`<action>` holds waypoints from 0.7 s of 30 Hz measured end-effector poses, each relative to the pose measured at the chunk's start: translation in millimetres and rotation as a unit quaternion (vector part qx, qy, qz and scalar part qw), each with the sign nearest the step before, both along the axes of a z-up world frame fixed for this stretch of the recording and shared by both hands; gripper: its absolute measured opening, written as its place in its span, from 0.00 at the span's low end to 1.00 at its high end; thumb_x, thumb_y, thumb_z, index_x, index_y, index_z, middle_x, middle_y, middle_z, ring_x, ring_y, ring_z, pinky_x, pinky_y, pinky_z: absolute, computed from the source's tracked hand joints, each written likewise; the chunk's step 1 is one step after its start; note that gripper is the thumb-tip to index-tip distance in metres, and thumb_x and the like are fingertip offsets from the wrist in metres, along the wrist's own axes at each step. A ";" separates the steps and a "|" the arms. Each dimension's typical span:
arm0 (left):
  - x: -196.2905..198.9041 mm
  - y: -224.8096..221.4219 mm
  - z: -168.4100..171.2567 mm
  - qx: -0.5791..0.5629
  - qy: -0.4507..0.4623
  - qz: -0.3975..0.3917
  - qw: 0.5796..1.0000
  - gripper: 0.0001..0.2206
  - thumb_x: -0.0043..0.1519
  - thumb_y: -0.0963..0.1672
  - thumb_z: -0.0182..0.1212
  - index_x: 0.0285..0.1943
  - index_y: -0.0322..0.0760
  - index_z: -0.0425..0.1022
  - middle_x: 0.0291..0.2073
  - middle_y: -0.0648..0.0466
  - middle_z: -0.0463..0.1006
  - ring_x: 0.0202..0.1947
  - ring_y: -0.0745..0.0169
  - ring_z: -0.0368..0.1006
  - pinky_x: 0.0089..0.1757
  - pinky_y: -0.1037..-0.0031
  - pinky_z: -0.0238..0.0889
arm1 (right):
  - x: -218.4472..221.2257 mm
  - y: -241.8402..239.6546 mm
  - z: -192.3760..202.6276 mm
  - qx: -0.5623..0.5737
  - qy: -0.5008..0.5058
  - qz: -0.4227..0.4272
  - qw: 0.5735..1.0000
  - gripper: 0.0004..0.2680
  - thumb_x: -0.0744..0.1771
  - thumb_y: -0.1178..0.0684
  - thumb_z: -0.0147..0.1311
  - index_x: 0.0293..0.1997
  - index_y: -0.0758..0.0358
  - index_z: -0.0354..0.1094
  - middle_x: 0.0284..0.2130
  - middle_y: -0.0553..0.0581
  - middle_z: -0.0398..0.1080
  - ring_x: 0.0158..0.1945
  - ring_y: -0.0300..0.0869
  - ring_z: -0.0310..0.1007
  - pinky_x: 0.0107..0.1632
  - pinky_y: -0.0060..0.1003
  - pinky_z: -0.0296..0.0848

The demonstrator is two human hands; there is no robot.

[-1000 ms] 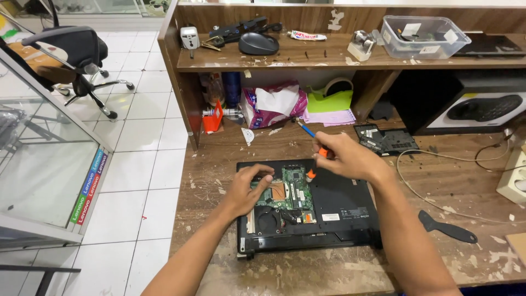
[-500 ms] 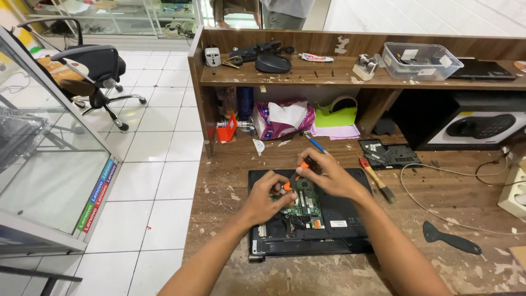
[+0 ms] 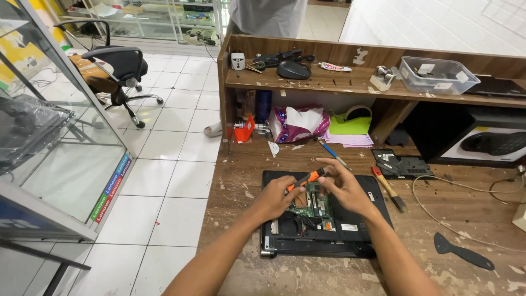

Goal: The person uses a screwdriver to tighten screws on the internal components of a disassembled laptop. They then reassemble the laptop, close the lid, and use a prying tool to remove the screen bezel.

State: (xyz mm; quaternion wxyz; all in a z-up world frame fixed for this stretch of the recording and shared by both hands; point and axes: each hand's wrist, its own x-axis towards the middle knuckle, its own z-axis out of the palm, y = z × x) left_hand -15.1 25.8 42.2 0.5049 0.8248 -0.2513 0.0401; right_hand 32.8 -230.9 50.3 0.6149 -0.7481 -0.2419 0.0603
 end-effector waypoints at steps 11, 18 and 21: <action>49.2 1.2 -78.9 -0.034 0.018 0.056 0.998 0.19 0.79 0.51 0.52 0.37 0.38 0.69 0.21 0.52 0.67 0.19 0.66 0.63 0.26 0.73 0.59 | -9.0 -39.3 -12.5 -0.074 -0.029 -0.104 0.991 0.13 0.68 0.61 0.63 0.61 0.68 0.77 0.34 0.65 0.81 0.28 0.47 0.83 0.37 0.43 0.81; 39.9 1.1 -53.4 -0.052 -0.025 0.083 0.995 0.19 0.76 0.51 0.56 0.36 0.36 0.70 0.21 0.46 0.69 0.25 0.57 0.67 0.32 0.67 0.62 | -7.1 -51.5 -17.7 -0.229 -0.190 -0.160 0.941 0.07 0.67 0.53 0.68 0.49 0.57 0.82 0.25 0.65 0.80 0.31 0.56 0.83 0.37 0.45 0.80; 48.1 4.9 -83.2 -0.073 -0.024 0.095 0.992 0.20 0.77 0.51 0.54 0.35 0.35 0.69 0.20 0.45 0.68 0.27 0.62 0.64 0.32 0.69 0.61 | -7.0 -57.0 -17.0 -0.243 -0.195 -0.178 0.933 0.07 0.67 0.53 0.68 0.48 0.56 0.83 0.25 0.63 0.80 0.31 0.54 0.83 0.38 0.43 0.80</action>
